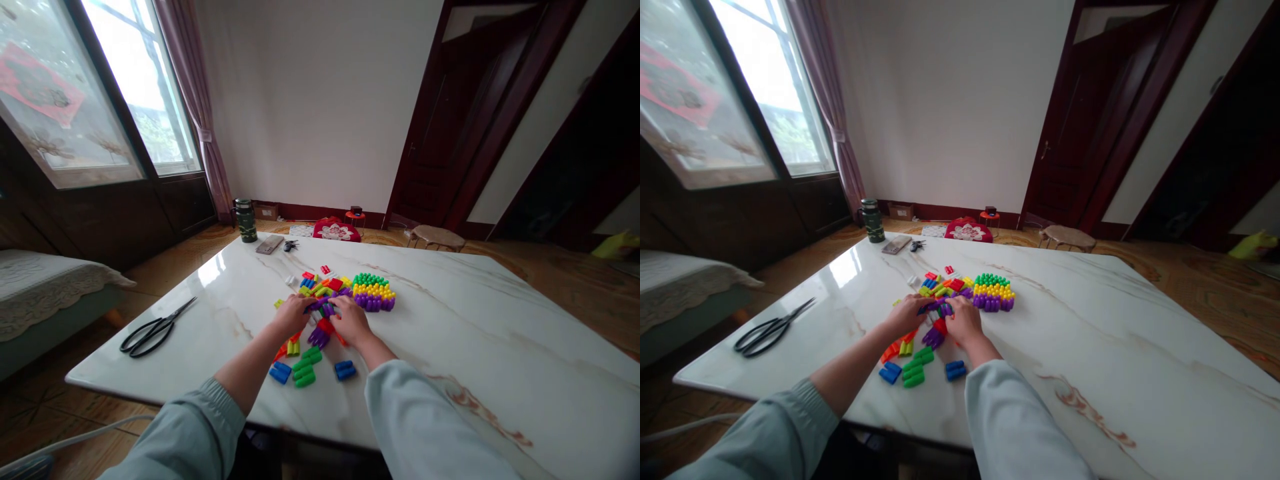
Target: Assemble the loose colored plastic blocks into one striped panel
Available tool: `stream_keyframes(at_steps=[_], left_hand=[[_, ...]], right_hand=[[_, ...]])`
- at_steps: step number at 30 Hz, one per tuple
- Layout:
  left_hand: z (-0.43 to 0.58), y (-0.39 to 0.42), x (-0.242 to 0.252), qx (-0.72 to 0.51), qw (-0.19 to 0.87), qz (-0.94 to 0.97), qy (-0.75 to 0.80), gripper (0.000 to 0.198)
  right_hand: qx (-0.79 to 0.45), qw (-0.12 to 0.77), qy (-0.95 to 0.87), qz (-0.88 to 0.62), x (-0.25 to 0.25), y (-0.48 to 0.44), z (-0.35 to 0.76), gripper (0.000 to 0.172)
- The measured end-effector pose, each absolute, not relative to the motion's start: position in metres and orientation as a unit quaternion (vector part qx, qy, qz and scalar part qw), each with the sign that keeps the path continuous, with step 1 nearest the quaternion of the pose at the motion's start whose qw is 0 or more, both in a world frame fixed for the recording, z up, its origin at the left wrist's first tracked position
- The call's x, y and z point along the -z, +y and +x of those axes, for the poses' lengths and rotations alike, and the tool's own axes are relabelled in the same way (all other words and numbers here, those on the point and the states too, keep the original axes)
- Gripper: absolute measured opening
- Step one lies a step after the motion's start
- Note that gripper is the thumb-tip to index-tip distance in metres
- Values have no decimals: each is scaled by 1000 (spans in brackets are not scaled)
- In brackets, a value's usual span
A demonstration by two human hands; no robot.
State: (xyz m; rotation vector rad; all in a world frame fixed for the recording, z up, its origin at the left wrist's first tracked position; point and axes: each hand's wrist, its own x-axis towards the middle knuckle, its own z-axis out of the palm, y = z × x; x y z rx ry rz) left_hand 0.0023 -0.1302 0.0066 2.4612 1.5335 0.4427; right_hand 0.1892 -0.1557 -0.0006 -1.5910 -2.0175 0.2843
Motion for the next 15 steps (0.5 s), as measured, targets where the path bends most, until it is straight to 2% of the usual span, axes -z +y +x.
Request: stream_keyframes(at_steps=[5,8,11,15], left_hand=[[4,-131,-24,-160,129,819,535,34],[6,-140,-48,-172,136,802,556,33],[9,-158,-67,-136,132,806,560,31],[21,-188,-74,-50,121,826,548,29]], right_hand=[[-91,292,-739,-600,-6,-150,189,42],[-64,295,-721,-624,-14,-136,200,40],[-41,242,-720,-649,-24,-111,207,43],[-13,126,-737,-664,-29,-73,201,42]])
